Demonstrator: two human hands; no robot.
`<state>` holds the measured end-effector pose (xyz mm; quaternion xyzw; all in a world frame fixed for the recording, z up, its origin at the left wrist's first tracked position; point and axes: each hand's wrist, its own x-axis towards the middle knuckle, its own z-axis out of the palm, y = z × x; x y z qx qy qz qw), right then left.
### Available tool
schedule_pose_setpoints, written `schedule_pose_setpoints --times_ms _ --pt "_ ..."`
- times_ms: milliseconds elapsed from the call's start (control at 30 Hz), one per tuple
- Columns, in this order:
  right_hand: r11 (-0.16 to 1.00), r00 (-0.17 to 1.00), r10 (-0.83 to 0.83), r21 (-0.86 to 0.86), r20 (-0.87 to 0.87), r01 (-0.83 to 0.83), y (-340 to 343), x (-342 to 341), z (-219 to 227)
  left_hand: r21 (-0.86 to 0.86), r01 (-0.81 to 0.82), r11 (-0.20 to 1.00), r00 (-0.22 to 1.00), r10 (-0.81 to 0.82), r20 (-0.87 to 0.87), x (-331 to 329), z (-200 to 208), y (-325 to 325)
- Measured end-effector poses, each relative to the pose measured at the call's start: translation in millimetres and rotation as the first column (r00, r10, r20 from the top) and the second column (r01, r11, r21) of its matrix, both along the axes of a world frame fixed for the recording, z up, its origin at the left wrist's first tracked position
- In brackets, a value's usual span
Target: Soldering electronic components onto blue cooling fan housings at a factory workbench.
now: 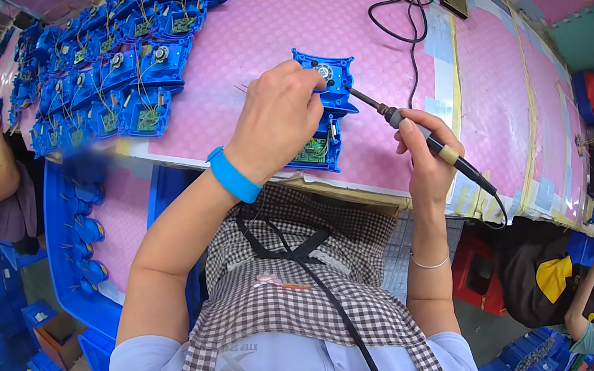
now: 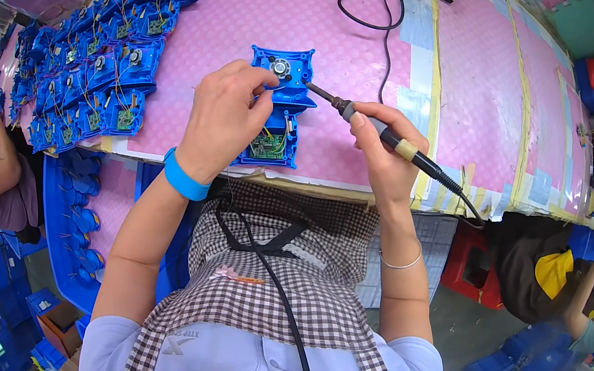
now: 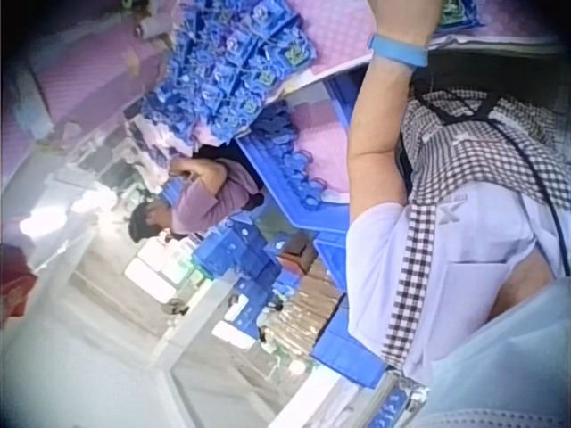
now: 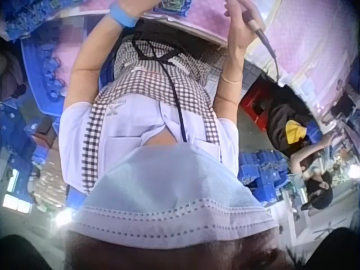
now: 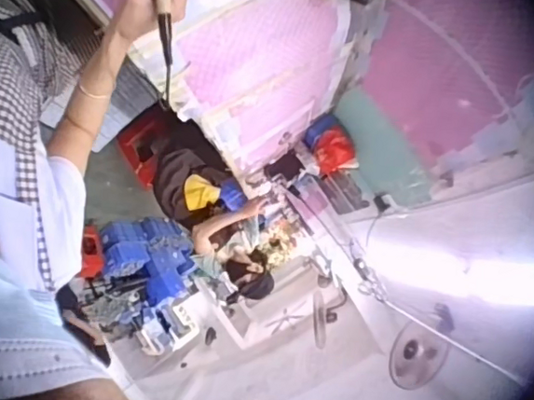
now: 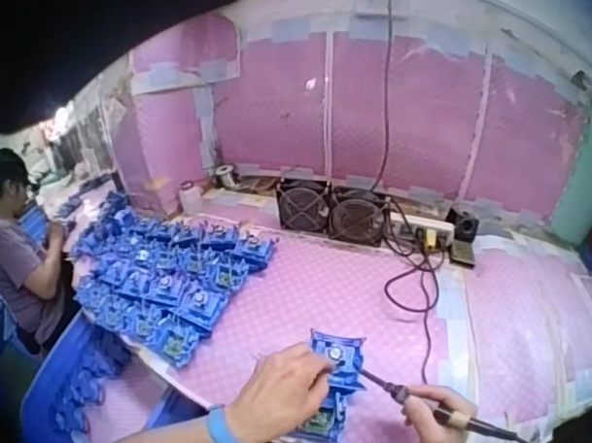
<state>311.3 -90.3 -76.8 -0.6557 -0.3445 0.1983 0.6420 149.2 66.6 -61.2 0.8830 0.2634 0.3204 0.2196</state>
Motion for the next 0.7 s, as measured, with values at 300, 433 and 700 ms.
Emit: schedule_pose_setpoints --times_ms 300,433,700 --pt "0.997 0.992 0.052 -0.055 0.113 -0.046 6 3 -1 0.016 -0.039 0.999 0.997 0.04 -0.066 19 -11 3" --pt "0.996 0.992 0.065 -0.064 0.104 -0.058 7 3 0 0.009 -0.042 0.999 0.997 0.042 -0.065 22 -11 3" --pt "0.998 0.987 0.055 -0.046 0.152 -0.048 5 2 2 -0.048 -0.129 0.99 0.956 0.138 0.259 -1 -2 5"
